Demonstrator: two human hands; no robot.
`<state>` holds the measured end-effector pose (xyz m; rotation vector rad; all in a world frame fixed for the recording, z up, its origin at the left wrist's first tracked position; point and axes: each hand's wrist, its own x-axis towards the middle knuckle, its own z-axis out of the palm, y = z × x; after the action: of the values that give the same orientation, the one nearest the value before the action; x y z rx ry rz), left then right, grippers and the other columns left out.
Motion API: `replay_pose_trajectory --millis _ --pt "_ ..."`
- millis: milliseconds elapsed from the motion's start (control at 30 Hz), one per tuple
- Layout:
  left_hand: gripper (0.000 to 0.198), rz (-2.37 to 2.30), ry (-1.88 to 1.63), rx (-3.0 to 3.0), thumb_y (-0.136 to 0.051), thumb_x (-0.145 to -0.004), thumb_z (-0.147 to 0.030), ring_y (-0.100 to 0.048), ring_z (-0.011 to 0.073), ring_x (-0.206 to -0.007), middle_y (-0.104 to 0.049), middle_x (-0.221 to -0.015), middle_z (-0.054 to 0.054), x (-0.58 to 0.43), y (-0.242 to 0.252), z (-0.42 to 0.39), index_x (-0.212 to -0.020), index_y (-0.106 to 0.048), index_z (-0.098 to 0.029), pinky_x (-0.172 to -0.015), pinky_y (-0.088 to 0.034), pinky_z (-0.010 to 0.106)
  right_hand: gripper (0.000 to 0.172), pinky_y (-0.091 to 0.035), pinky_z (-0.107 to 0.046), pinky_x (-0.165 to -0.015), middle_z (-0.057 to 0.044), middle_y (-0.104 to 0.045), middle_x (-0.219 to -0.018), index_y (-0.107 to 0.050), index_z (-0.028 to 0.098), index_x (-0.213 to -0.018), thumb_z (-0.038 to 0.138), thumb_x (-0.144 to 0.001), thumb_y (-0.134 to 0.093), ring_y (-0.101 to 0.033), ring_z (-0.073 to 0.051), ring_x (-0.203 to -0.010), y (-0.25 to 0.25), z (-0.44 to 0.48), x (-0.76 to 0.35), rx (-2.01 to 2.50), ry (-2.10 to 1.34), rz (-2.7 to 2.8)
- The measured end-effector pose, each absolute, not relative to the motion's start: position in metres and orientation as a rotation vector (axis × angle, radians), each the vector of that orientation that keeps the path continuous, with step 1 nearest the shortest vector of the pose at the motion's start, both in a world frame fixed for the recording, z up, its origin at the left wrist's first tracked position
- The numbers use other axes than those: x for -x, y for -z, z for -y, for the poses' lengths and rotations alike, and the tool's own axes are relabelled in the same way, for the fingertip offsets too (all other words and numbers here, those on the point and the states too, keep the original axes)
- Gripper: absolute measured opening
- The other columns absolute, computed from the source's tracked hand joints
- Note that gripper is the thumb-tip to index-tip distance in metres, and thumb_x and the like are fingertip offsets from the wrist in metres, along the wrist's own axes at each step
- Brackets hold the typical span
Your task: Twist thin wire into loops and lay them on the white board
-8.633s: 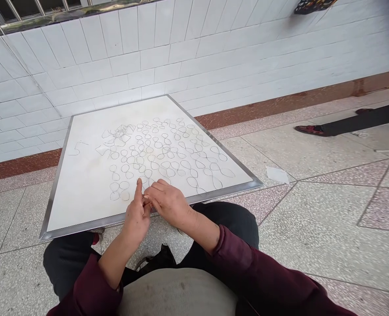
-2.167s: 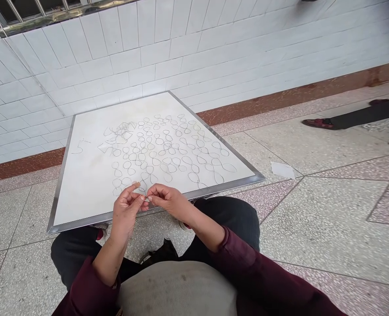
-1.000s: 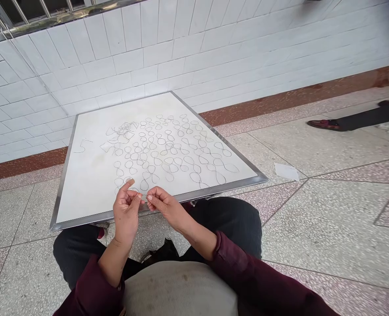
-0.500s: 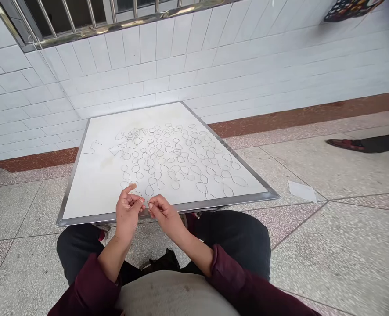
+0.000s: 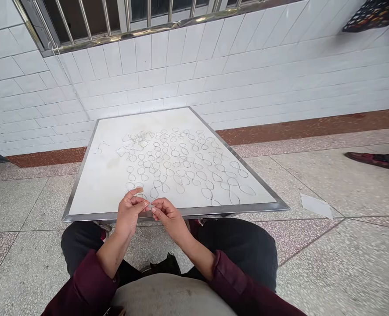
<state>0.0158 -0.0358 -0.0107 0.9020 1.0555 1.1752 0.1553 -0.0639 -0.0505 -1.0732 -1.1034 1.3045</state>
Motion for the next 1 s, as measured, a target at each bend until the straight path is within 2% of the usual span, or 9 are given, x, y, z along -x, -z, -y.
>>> replay_pose_trajectory --millis 67,167,233,300,400,567,700,833,1000 --pt "0.051 -1.127 -1.234 -1.042 -0.079 -0.066 -0.028 -0.062 0.0128 -0.060 -0.065 -0.067 -0.003 -0.004 0.013 0.024 -0.112 -0.061 -0.016 -0.068 -0.049 0.029 0.030 -0.047 -0.030 -0.064 0.002 -0.053 -0.074 -0.058 0.023 -0.099 0.045 -0.080 -0.067 -0.051 -0.014 -0.066 0.050 0.064 -0.158 1.091 -1.286 1.123" --pt "0.043 -1.372 -1.456 -1.434 -0.068 -0.079 -0.029 -0.063 0.0150 -0.071 -0.068 -0.076 -0.001 0.026 0.014 -0.009 -0.121 -0.061 -0.022 -0.078 -0.049 0.031 0.028 -0.047 -0.031 -0.065 0.001 -0.054 -0.075 -0.059 0.023 -0.097 0.047 -0.083 -0.062 -0.052 -0.015 -0.067 0.046 0.065 -0.164 1.149 -1.270 1.184" --pt "0.038 -1.618 -1.406 -1.859 -0.056 -0.089 -0.029 -0.064 0.0179 -0.085 -0.070 -0.091 0.003 0.048 0.017 -0.039 -0.126 -0.060 -0.026 -0.085 -0.047 0.033 0.025 -0.046 -0.031 -0.064 0.001 -0.054 -0.071 -0.060 0.022 -0.093 0.047 -0.086 -0.059 -0.052 -0.016 -0.065 0.045 0.067 -0.165 1.175 -1.293 1.242" --pt "0.035 -1.757 -1.306 -2.104 -0.050 -0.094 -0.029 -0.062 0.0215 -0.089 -0.070 -0.089 0.008 0.065 0.021 -0.073 -0.125 -0.063 -0.024 -0.091 -0.044 0.037 0.024 -0.045 -0.031 -0.064 0.001 -0.054 -0.068 -0.060 0.022 -0.089 0.046 -0.087 -0.057 -0.051 -0.016 -0.063 0.046 0.070 -0.165 1.189 -1.317 1.298" --pt "0.036 -1.752 -1.219 -2.207 -0.042 -0.097 -0.029 -0.061 0.0228 -0.088 -0.069 -0.085 0.010 0.076 0.032 -0.120 -0.123 -0.066 -0.021 -0.088 -0.045 0.037 0.022 -0.044 -0.031 -0.064 0.000 -0.054 -0.069 -0.060 0.022 -0.086 0.044 -0.088 -0.055 -0.053 -0.017 -0.065 0.049 0.074 -0.164 1.218 -1.321 1.367" --pt "0.038 -1.644 -1.016 -2.371 -0.039 -0.097 -0.025 -0.061 0.0208 -0.084 -0.066 -0.081 0.009 0.078 0.057 -0.163 -0.124 -0.064 -0.019 -0.077 -0.048 0.031 0.021 -0.043 -0.031 -0.061 0.000 -0.055 -0.068 -0.061 0.023 -0.084 0.042 -0.089 -0.054 -0.053 -0.018 -0.064 0.058 0.078 -0.171 1.278 -1.228 1.435" --pt "0.037 -1.561 -0.839 -2.442 -0.041 -0.095 -0.026 -0.061 0.0197 -0.086 -0.064 -0.079 0.007 0.090 0.074 -0.168 -0.126 -0.062 -0.020 -0.080 -0.050 0.031 0.021 -0.045 -0.030 -0.061 -0.001 -0.055 -0.068 -0.062 0.023 -0.082 0.041 -0.089 -0.053 -0.054 -0.018 -0.063 0.072 0.080 -0.177 1.313 -1.196 1.459" --pt "0.045 -1.497 -0.681 -2.494 -0.037 -0.094 -0.018 -0.060 0.0208 -0.097 -0.066 -0.090 0.009 0.103 0.076 -0.165 -0.135 -0.055 -0.021 -0.087 -0.051 0.035 0.022 -0.045 -0.030 -0.060 -0.001 -0.056 -0.070 -0.062 0.023 -0.083 0.041 -0.090 -0.052 -0.054 -0.017 -0.063 0.087 0.077 -0.176 1.319 -1.219 1.463" --pt "0.061 -1.412 -0.539 -2.564 -0.032 -0.088 -0.004 -0.056 0.0215 -0.113 -0.062 -0.120 0.011 0.105 0.067 -0.160 -0.146 -0.041 -0.022 -0.095 -0.050 0.038 0.021 -0.046 -0.030 -0.059 -0.001 -0.056 -0.069 -0.062 0.023 -0.083 0.042 -0.089 -0.053 -0.054 -0.017 -0.063 0.093 0.074 -0.173 1.306 -1.262 1.449"
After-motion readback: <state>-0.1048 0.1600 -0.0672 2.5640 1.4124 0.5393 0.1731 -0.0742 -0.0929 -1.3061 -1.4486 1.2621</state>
